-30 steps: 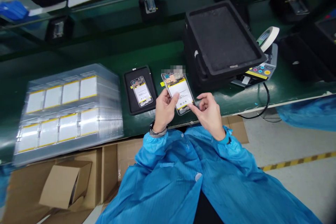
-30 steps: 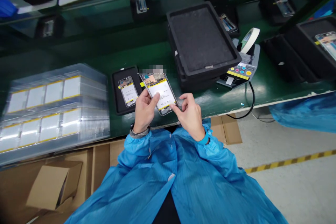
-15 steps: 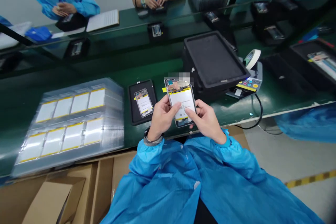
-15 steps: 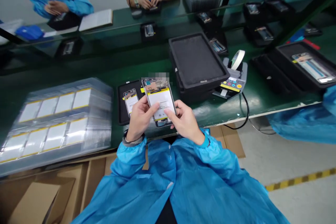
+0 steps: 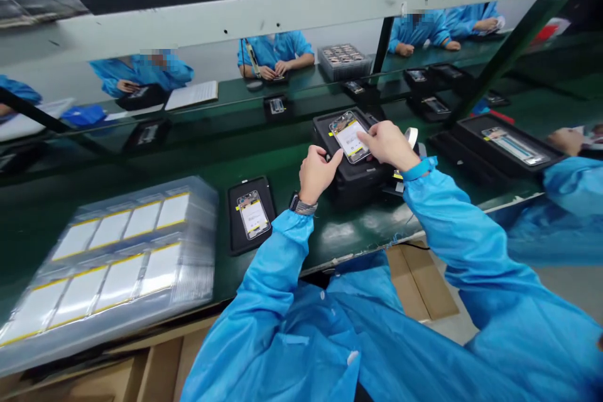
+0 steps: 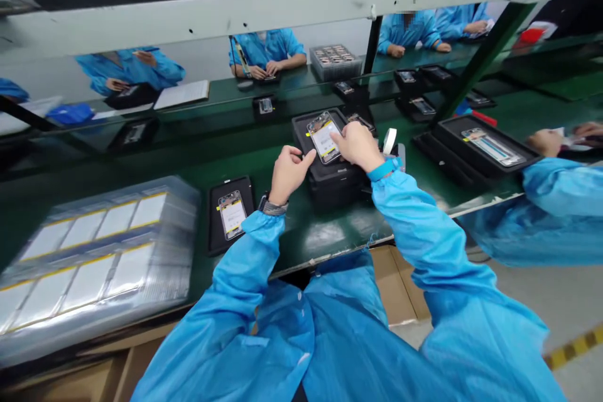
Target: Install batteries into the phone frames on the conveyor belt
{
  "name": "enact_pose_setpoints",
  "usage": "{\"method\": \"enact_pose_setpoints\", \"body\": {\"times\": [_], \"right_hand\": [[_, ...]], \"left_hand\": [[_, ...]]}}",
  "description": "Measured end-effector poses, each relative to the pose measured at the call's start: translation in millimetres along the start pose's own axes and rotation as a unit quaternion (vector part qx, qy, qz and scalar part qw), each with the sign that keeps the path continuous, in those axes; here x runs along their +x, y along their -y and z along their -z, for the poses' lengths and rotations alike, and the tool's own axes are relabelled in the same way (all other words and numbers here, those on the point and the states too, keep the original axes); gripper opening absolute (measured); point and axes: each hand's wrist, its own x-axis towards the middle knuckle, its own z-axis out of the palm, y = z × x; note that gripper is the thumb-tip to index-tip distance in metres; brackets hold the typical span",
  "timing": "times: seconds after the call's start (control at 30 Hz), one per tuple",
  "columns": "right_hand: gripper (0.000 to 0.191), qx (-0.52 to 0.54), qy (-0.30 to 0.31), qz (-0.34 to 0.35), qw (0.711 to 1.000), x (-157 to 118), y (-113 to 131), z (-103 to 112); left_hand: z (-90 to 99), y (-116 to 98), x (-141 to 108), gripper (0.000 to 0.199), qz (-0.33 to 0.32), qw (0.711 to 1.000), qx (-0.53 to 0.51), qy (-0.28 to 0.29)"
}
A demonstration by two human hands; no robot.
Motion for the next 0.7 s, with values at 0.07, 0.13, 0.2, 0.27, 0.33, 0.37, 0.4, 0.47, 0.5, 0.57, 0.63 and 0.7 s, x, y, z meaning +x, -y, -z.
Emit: {"method": "enact_pose_setpoints", "body": {"times": [0.07,0.13,0.2,0.27,0.33,0.37,0.4,0.47,0.5,0.57,0.63,0.7], "right_hand": [[0.05,-0.097,-0.059,0.028,0.993,-5.8,1.1,-0.9],[0.046,-0.145,-0.09,0.054,0.984,-14.3,-0.7,3.4],[0.036,-0.17,-0.112,0.068,0.977,-21.9,-7.2,10.1],[0.026,-0.154,-0.142,0.066,0.976,-28.7,-17.2,16.6],[0.022,-0.12,-0.172,0.066,0.976,-36.4,-28.0,21.7],[0.023,-0.101,-0.18,0.069,0.976,-40.9,-32.9,23.6],[0.024,-0.082,-0.182,0.072,0.977,-45.9,-37.4,25.1],[0.026,-0.042,-0.176,0.077,0.981,-56.9,-44.7,26.9],[0.026,-0.023,-0.169,0.079,0.982,-62.7,-47.7,27.3],[0.026,0.01,-0.157,0.078,0.985,-73.8,-52.9,27.3],[0.027,0.033,-0.147,0.065,0.987,-82.7,-57.7,26.1],[0.028,0.037,-0.14,0.053,0.988,-87.4,-62.0,23.2]], "left_hand": [[-3.0,-3.0,3.3,0.035,0.011,1.0,0.007,0.006],[-1.8,-3.9,6.2,0.033,0.007,1.0,-0.016,0.001],[2.9,-1.5,10.6,0.032,-0.002,0.998,-0.062,-0.012],[11.9,4.2,16.1,0.032,0.0,0.993,-0.115,-0.024],[25.8,12.9,21.7,0.031,0.027,0.984,-0.173,-0.026],[34.8,18.4,24.5,0.031,0.047,0.977,-0.205,-0.027],[45.3,24.8,27.6,0.031,0.063,0.97,-0.233,-0.03],[70.2,40.9,36.7,0.032,0.082,0.954,-0.282,-0.064],[84.2,50.8,43.5,0.033,0.08,0.949,-0.292,-0.092],[112.7,73.8,62.7,0.034,0.071,0.948,-0.272,-0.146],[137.4,98.2,87.2,0.035,0.085,0.956,-0.229,-0.164],[153.2,119.4,111.4,0.038,0.128,0.962,-0.173,-0.167]]}}
